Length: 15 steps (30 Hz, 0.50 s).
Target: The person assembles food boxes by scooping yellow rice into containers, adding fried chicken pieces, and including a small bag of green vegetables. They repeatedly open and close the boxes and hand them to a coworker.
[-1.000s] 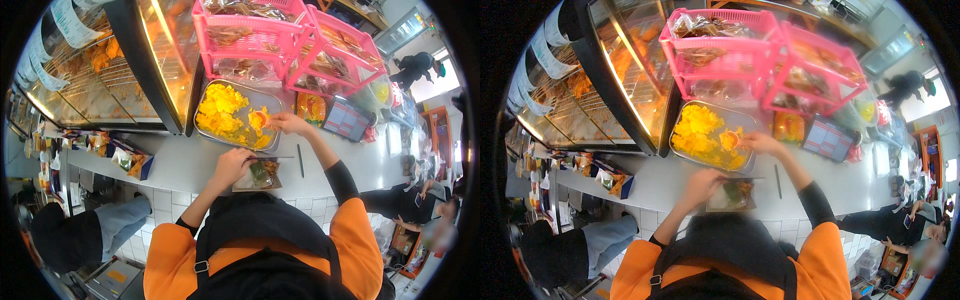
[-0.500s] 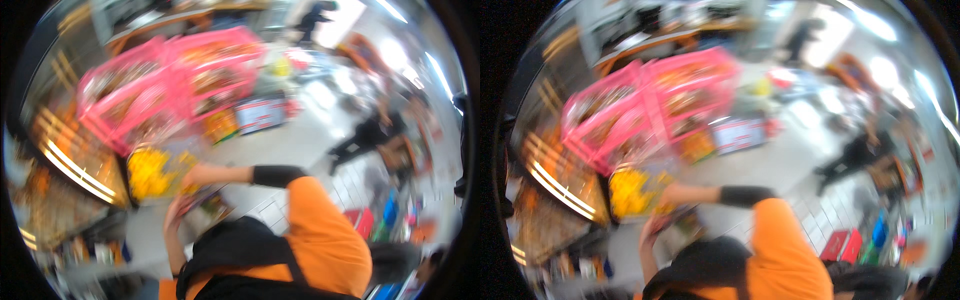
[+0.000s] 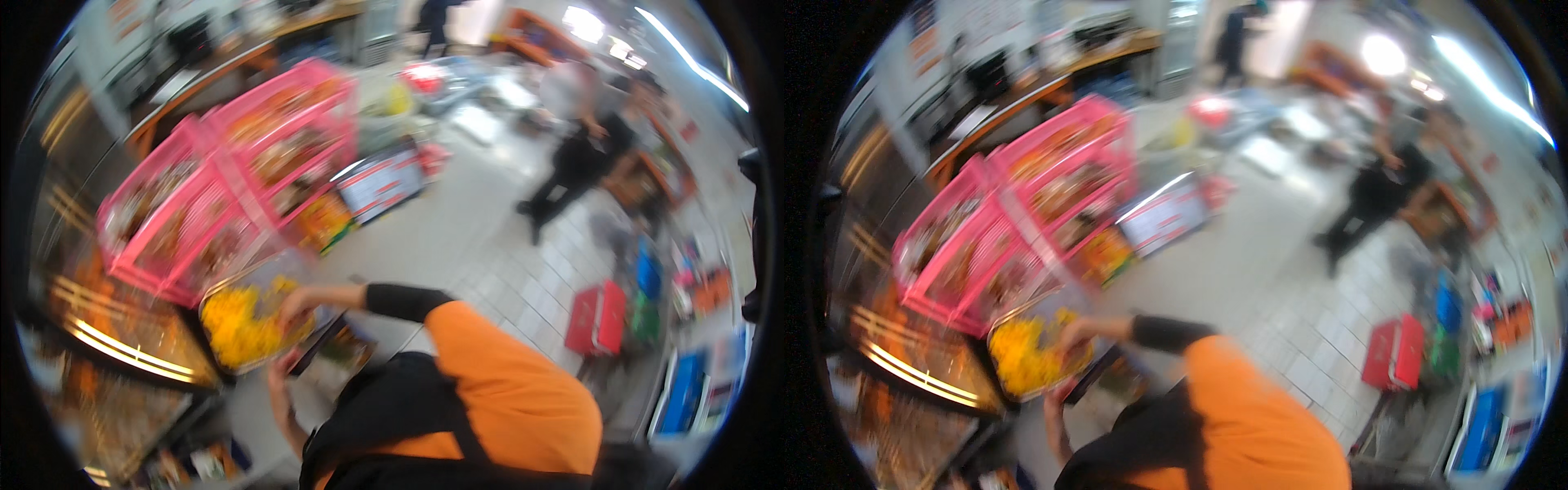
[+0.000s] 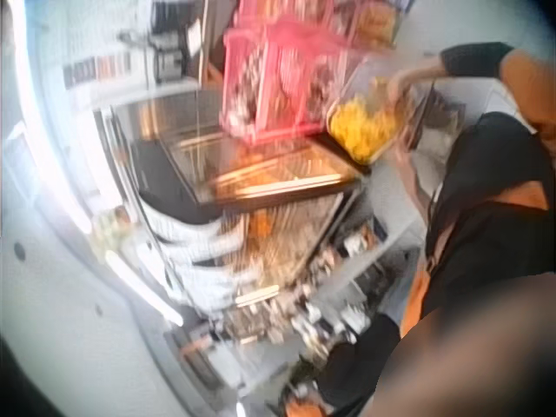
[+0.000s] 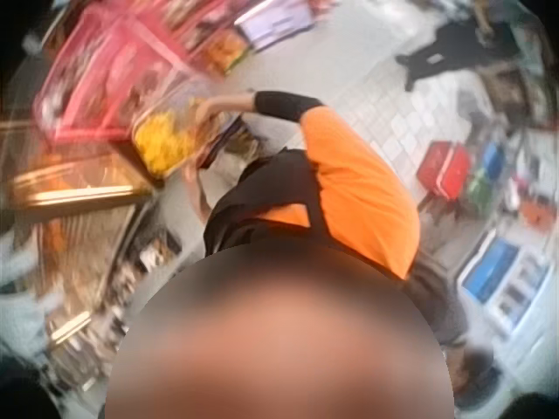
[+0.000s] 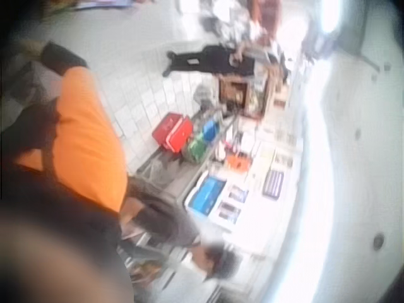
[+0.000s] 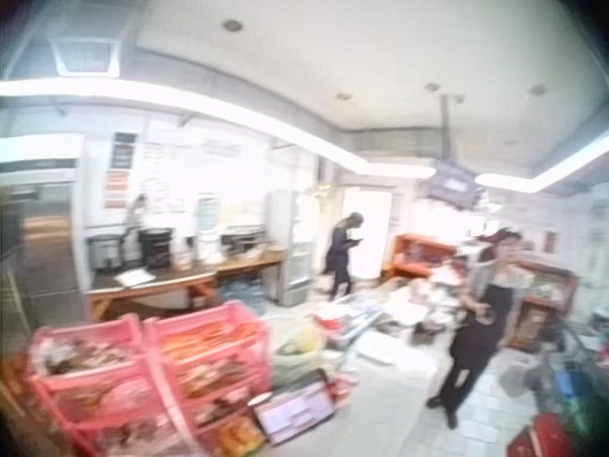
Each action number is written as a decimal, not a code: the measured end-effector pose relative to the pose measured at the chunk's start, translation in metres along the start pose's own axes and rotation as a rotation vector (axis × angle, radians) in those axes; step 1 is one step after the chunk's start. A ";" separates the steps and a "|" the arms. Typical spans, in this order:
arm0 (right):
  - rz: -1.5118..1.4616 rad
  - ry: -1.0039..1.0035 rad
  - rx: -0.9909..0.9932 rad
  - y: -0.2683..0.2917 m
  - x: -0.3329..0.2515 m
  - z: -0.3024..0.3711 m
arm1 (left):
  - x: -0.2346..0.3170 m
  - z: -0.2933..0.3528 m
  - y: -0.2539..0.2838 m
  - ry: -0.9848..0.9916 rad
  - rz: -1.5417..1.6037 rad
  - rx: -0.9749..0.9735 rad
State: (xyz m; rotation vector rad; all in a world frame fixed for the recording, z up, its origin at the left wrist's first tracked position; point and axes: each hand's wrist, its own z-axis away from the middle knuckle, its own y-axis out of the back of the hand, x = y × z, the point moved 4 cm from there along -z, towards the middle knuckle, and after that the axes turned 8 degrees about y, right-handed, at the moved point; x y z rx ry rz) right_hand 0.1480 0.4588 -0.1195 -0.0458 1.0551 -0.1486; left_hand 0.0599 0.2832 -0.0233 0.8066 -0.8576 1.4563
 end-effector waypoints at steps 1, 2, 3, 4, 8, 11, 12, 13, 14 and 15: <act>-0.027 0.082 0.051 0.000 -0.007 0.013 | 0.013 0.012 -0.009 -0.186 -0.038 0.031; 0.014 0.174 0.101 0.000 -0.015 0.027 | 0.025 0.026 -0.016 -0.401 -0.411 0.204; -0.067 0.188 0.190 0.002 -0.020 0.047 | 0.035 0.031 -0.028 -0.556 -0.811 0.294; -0.030 0.208 0.262 0.004 -0.031 0.063 | 0.040 0.032 -0.040 -0.668 -0.941 0.319; -0.086 0.202 0.442 -0.010 -0.079 0.126 | 0.036 -0.007 -0.049 -0.562 -1.302 0.322; -0.053 0.160 0.590 -0.034 -0.095 0.182 | 0.039 -0.040 -0.025 -0.552 -1.234 0.251; -0.074 0.171 0.639 -0.046 -0.091 0.195 | 0.040 -0.052 -0.018 -0.511 -1.203 0.166; -0.075 0.150 0.721 -0.059 -0.081 0.209 | 0.039 -0.065 -0.010 -0.392 -1.194 0.089; -0.057 0.205 0.791 -0.071 -0.070 0.218 | 0.038 -0.075 -0.004 -0.301 -1.175 0.028; 0.073 0.178 0.880 -0.084 -0.055 0.220 | 0.039 -0.080 -0.001 -0.286 -1.180 -0.011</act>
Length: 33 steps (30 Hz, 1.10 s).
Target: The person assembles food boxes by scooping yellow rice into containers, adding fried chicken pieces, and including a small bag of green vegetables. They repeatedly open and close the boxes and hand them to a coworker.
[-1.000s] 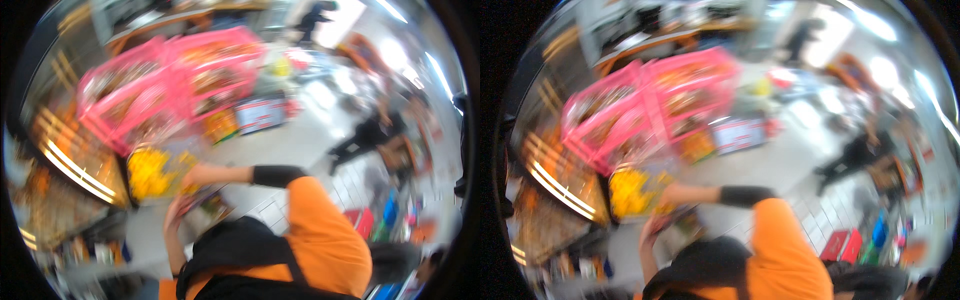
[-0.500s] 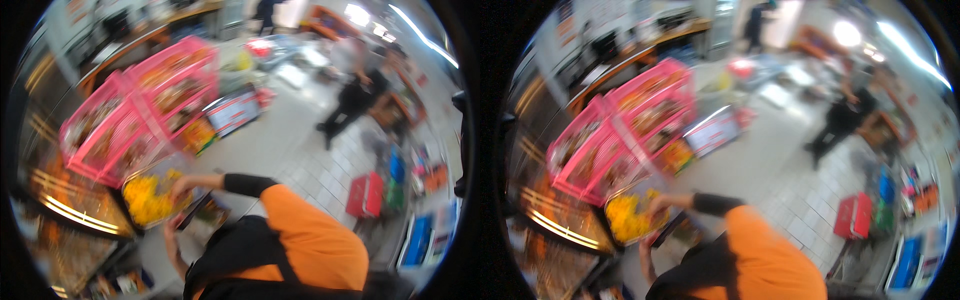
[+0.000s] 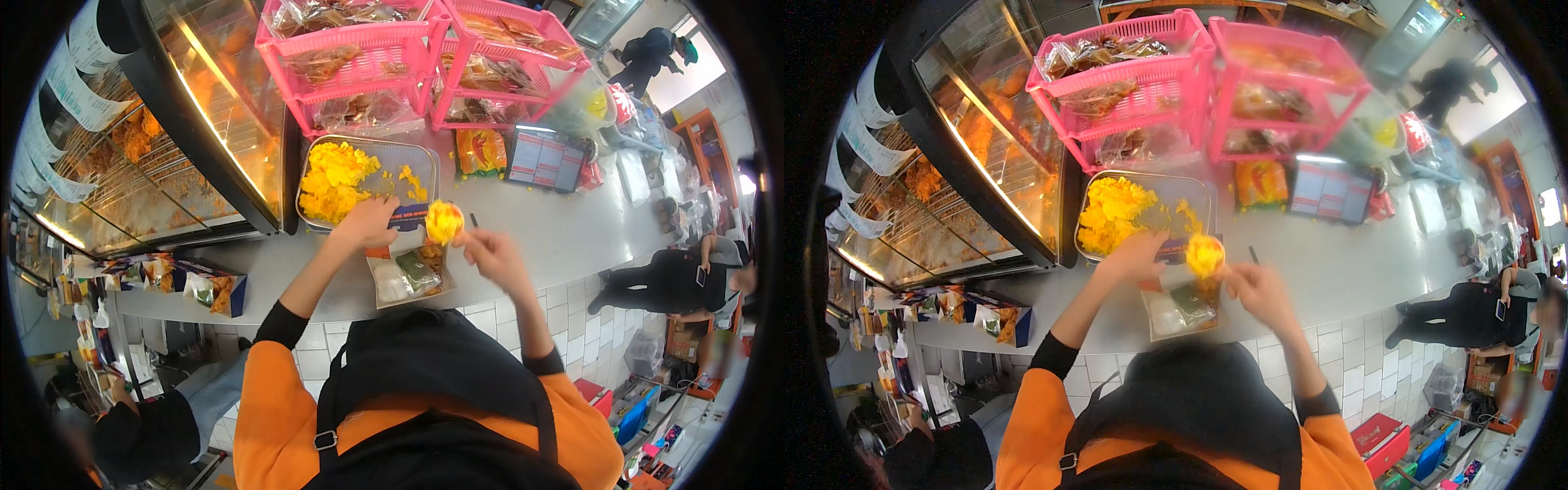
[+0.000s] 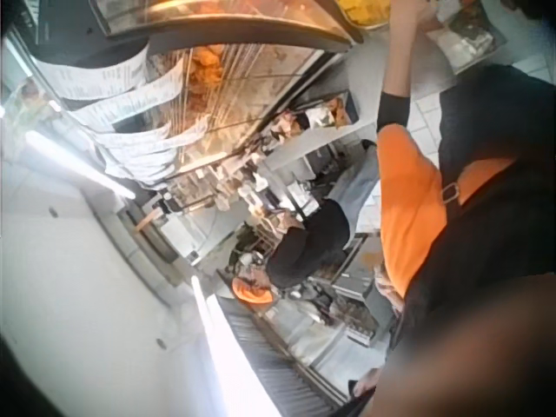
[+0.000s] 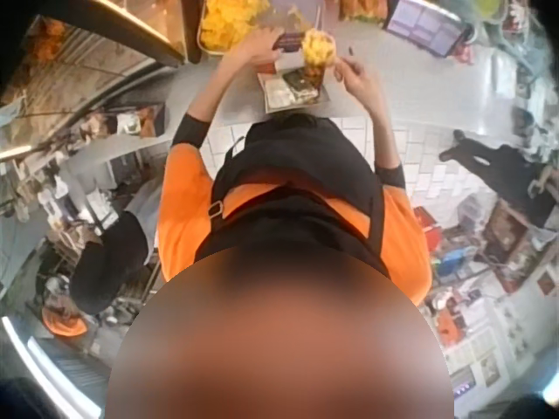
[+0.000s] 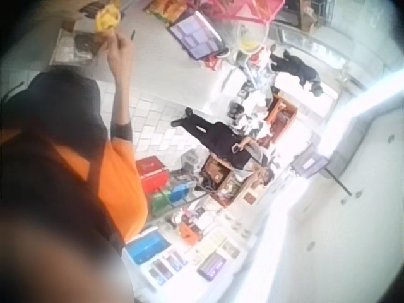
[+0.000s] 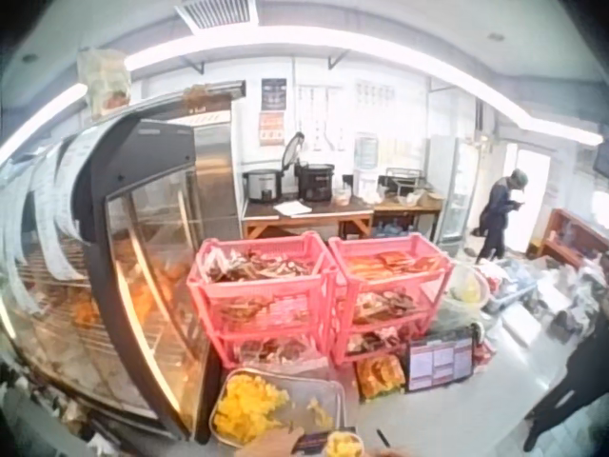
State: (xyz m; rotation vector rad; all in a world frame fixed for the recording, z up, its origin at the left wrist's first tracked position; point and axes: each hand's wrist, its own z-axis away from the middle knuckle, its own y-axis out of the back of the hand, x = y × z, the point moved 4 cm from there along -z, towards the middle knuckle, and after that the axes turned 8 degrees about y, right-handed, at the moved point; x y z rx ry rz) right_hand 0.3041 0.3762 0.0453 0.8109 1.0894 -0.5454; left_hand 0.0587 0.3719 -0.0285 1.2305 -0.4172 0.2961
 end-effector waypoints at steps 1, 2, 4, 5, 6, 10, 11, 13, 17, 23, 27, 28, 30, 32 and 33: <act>0.117 0.101 0.061 -0.011 0.012 0.011 | -0.002 -0.004 0.002 -0.018 0.006 -0.010; 0.243 0.176 0.127 -0.021 0.025 0.017 | -0.003 -0.008 0.002 -0.039 0.000 -0.032; 0.530 0.337 0.217 -0.048 0.051 0.020 | -0.005 -0.012 0.002 -0.015 0.035 -0.074; 0.689 0.344 0.249 -0.057 0.063 0.024 | -0.006 -0.012 0.001 -0.001 0.041 -0.089; 0.633 0.385 0.306 -0.059 0.072 0.029 | -0.006 -0.012 0.000 -0.006 0.039 -0.081; 0.542 0.388 0.394 -0.060 0.094 0.034 | -0.007 -0.006 -0.003 -0.007 0.040 -0.025; 0.531 0.440 0.424 -0.058 0.093 0.037 | -0.007 -0.005 -0.004 -0.007 0.043 -0.013; 0.526 0.472 0.403 -0.055 0.091 0.040 | -0.005 0.000 -0.001 -0.017 0.053 0.053; 0.492 0.566 0.452 -0.051 0.067 0.034 | -0.007 0.014 0.003 0.047 0.139 0.017; 0.522 0.716 0.515 -0.039 -0.017 -0.066 | -0.024 0.030 -0.019 0.114 0.363 -0.300; 0.617 0.797 0.481 -0.037 -0.056 -0.094 | -0.024 0.045 -0.035 0.036 0.752 -0.208; 0.456 0.664 0.385 -0.037 -0.052 -0.086 | -0.021 0.055 -0.038 0.036 0.910 -0.195; 0.332 0.298 -0.019 -0.053 -0.030 -0.047 | -0.012 0.077 -0.039 0.097 0.974 -0.148; 0.312 0.226 -0.338 -0.076 -0.010 0.002 | 0.006 0.101 -0.043 0.339 1.145 -0.112; 0.277 0.319 -0.385 -0.090 -0.003 0.022 | 0.019 0.110 -0.045 0.432 1.244 -0.072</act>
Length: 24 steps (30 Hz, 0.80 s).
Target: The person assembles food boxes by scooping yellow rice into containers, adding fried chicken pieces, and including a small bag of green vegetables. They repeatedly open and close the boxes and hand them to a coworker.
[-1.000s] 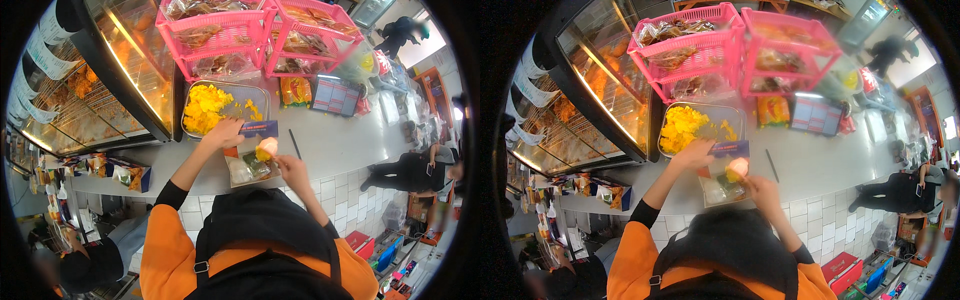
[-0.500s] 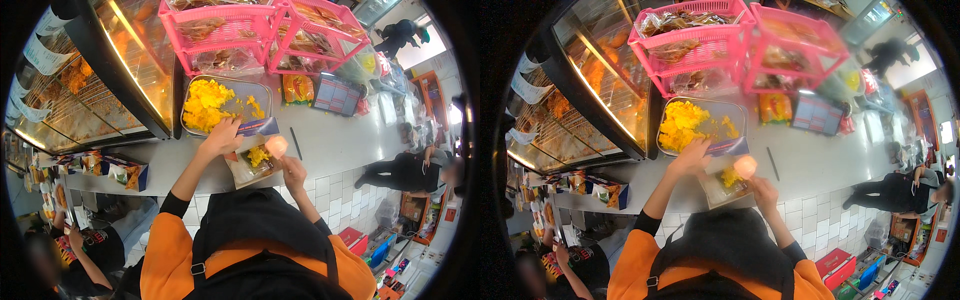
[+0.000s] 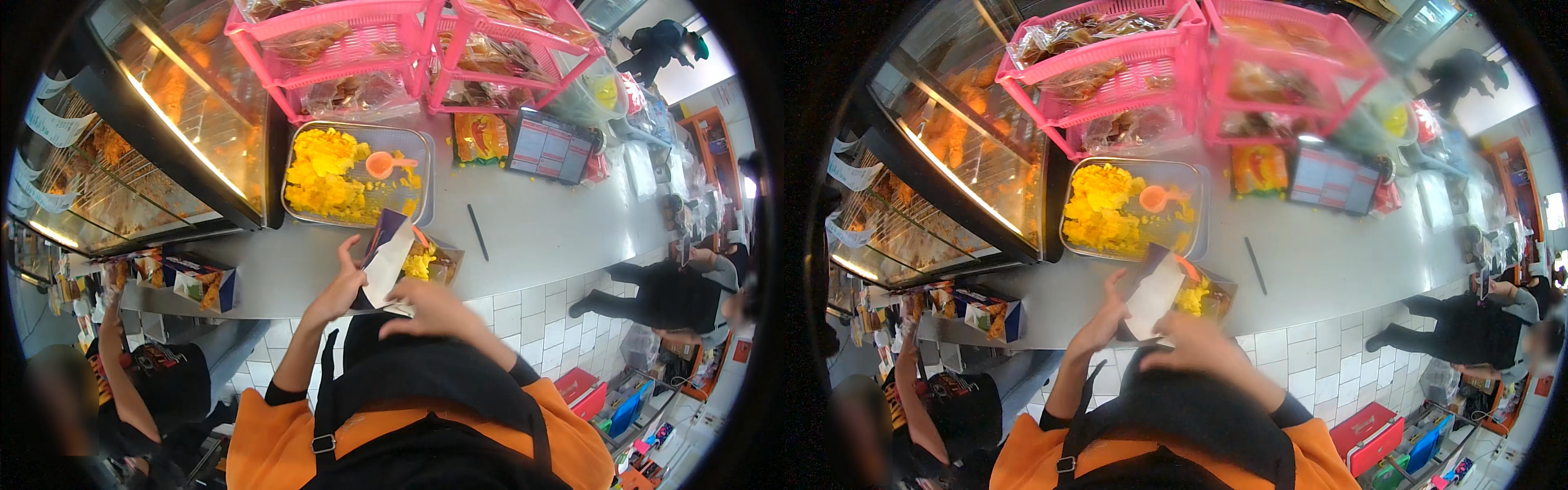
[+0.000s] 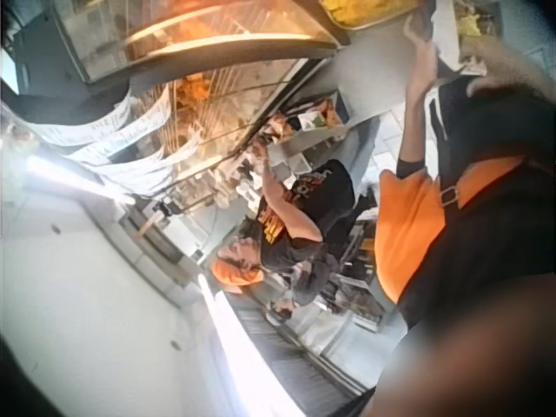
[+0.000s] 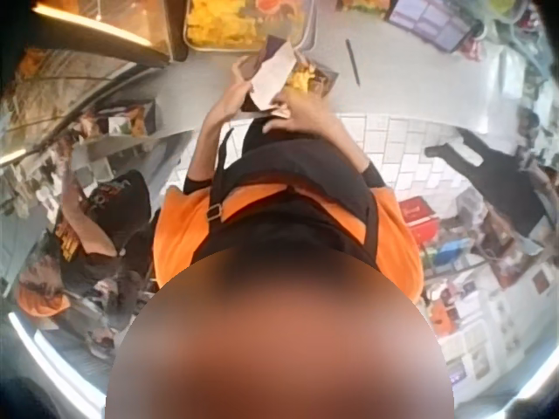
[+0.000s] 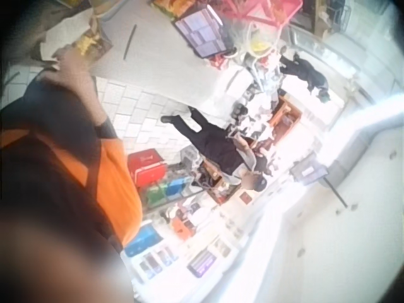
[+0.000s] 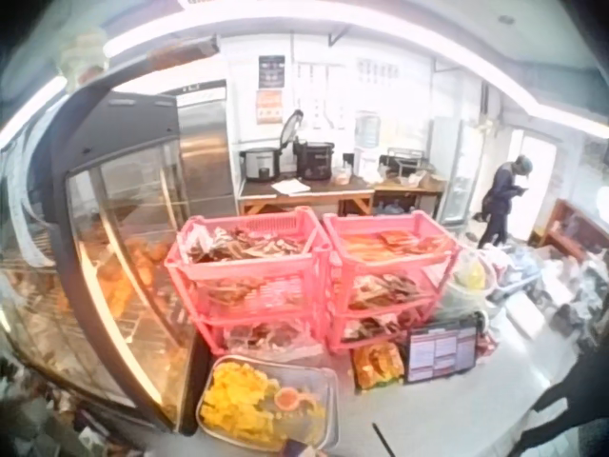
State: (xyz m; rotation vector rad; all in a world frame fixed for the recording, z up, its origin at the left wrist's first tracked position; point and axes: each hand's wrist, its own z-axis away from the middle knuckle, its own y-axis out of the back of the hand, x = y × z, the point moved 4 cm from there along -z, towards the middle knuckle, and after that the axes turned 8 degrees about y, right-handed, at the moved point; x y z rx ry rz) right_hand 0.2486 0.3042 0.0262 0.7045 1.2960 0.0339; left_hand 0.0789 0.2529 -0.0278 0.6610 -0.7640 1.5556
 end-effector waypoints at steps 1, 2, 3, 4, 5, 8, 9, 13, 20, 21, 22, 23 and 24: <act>0.029 0.083 0.013 -0.011 0.004 0.008 | 0.001 0.008 -0.015 -0.018 0.098 0.031; 0.059 0.170 0.023 -0.020 0.011 0.015 | -0.004 0.016 -0.034 0.057 0.270 0.037; 0.101 0.207 -0.018 -0.024 0.021 0.022 | -0.010 0.023 -0.055 0.117 0.442 0.052; 0.087 0.273 -0.058 -0.021 0.032 0.034 | -0.014 0.029 -0.075 0.106 0.630 0.049; 0.087 0.286 -0.142 -0.013 0.046 0.048 | -0.023 0.033 -0.094 0.203 0.586 0.074; -0.093 0.249 -0.382 0.027 0.085 0.086 | -0.034 0.025 -0.139 0.276 0.496 0.067; -0.210 0.368 -0.400 0.048 0.093 0.093 | -0.030 0.024 -0.146 0.154 0.410 0.113; -0.348 0.074 0.269 0.130 0.171 0.079 | 0.026 0.042 -0.106 -0.155 0.142 0.526; 0.174 -0.255 0.319 0.140 0.282 0.028 | 0.257 0.194 0.107 -1.237 -0.180 1.379; 0.174 -0.228 0.321 0.138 0.283 0.027 | 0.288 0.209 0.133 -1.165 -0.130 1.412; 0.188 -0.255 0.318 0.137 0.283 0.030 | 0.316 0.220 0.151 -1.139 -0.118 1.401; 0.206 -0.280 0.320 0.135 0.282 0.032 | 0.342 0.228 0.157 -1.137 -0.347 1.544; 0.249 -0.287 0.335 0.135 0.280 0.034 | 0.365 0.232 0.163 -1.116 -0.565 1.672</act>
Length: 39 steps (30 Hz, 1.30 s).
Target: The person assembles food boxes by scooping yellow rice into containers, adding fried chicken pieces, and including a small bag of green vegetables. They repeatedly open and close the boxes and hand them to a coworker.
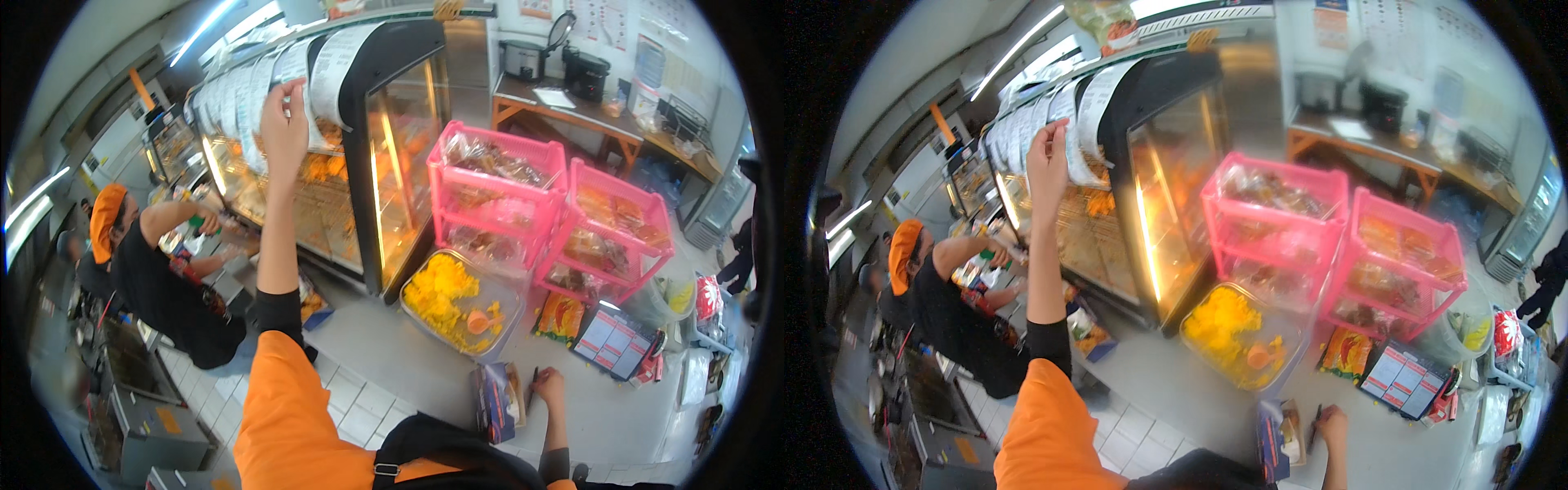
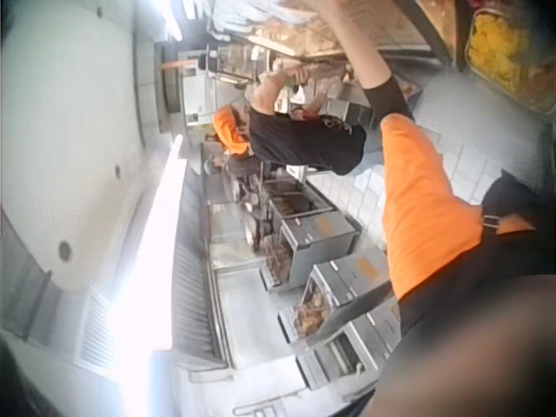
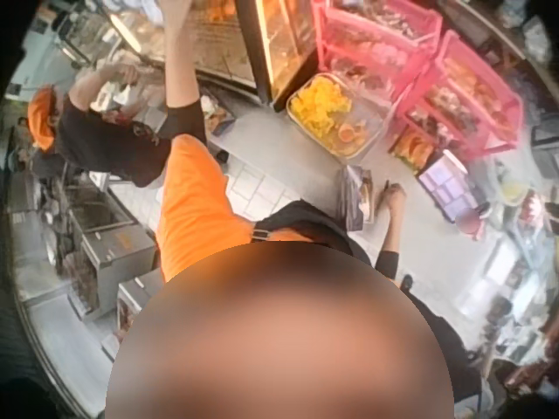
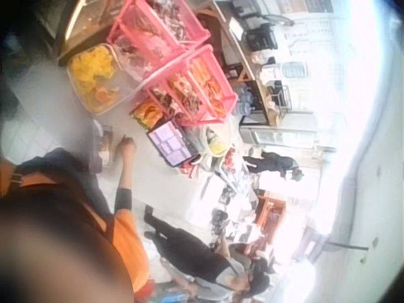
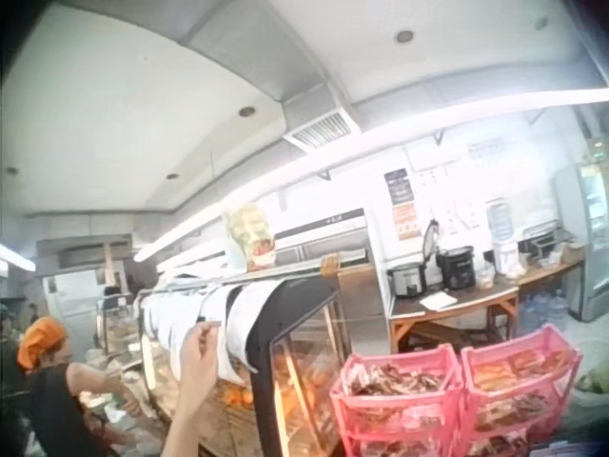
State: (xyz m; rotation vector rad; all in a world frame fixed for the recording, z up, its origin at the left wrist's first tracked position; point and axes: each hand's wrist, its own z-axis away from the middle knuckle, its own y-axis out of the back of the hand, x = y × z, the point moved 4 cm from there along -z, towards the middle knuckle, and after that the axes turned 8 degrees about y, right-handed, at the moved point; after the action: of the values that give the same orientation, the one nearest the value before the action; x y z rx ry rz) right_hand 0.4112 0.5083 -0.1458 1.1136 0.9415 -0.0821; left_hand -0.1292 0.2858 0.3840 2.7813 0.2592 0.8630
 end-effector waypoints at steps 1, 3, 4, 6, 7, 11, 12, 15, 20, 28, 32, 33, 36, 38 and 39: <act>0.036 -0.009 0.024 0.001 -0.002 0.003 | 0.005 -0.020 -0.010 -0.084 -0.201 0.001; 0.124 -0.003 0.083 0.003 -0.005 0.009 | 0.004 -0.046 -0.030 -0.135 -0.432 0.077; 0.104 -0.001 0.103 0.004 -0.004 0.013 | -0.002 -0.056 -0.043 -0.116 -0.579 0.056; 0.074 -0.074 0.147 0.007 0.003 0.023 | -0.013 -0.079 -0.057 -0.168 -0.633 0.068; 0.045 -0.025 0.235 0.012 0.005 0.028 | -0.017 -0.086 -0.065 -0.226 -0.666 0.084; -0.139 0.044 0.464 0.042 0.015 0.048 | -0.022 -0.114 -0.091 -0.038 -0.734 -0.030; -0.329 0.044 0.532 0.052 0.018 0.052 | -0.010 -0.110 -0.088 -0.040 -0.517 -0.049; -0.417 -0.084 0.685 0.090 0.027 0.072 | 0.063 -0.051 -0.097 -0.160 -0.312 0.081; -0.747 -0.282 0.618 0.145 0.061 0.110 | 0.220 0.219 -0.121 -0.204 0.120 -0.212; -1.035 -0.447 0.776 0.218 0.148 0.142 | 0.349 0.658 -0.255 0.737 0.513 -1.411; -0.186 -0.066 1.119 0.244 0.168 0.074 | 0.323 0.747 -0.259 0.381 0.007 -1.515; 0.112 0.001 1.160 0.245 0.166 0.059 | 0.325 0.759 -0.259 0.284 0.004 -1.535; -0.191 -0.163 1.089 0.244 0.190 0.031 | 0.340 0.781 -0.262 0.264 0.060 -1.667; -0.219 -0.155 1.089 0.256 0.200 0.037 | 0.357 0.789 -0.275 0.311 0.105 -1.738; -0.244 -0.144 1.115 0.267 0.207 0.042 | 0.367 0.793 -0.284 0.319 0.118 -1.754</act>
State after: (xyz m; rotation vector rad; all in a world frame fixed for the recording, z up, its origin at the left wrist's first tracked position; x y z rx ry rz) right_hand 0.6980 0.6818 -0.0874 1.9583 0.8907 -0.9659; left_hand 0.5949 0.5207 -0.1304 1.0288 -0.4409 0.8440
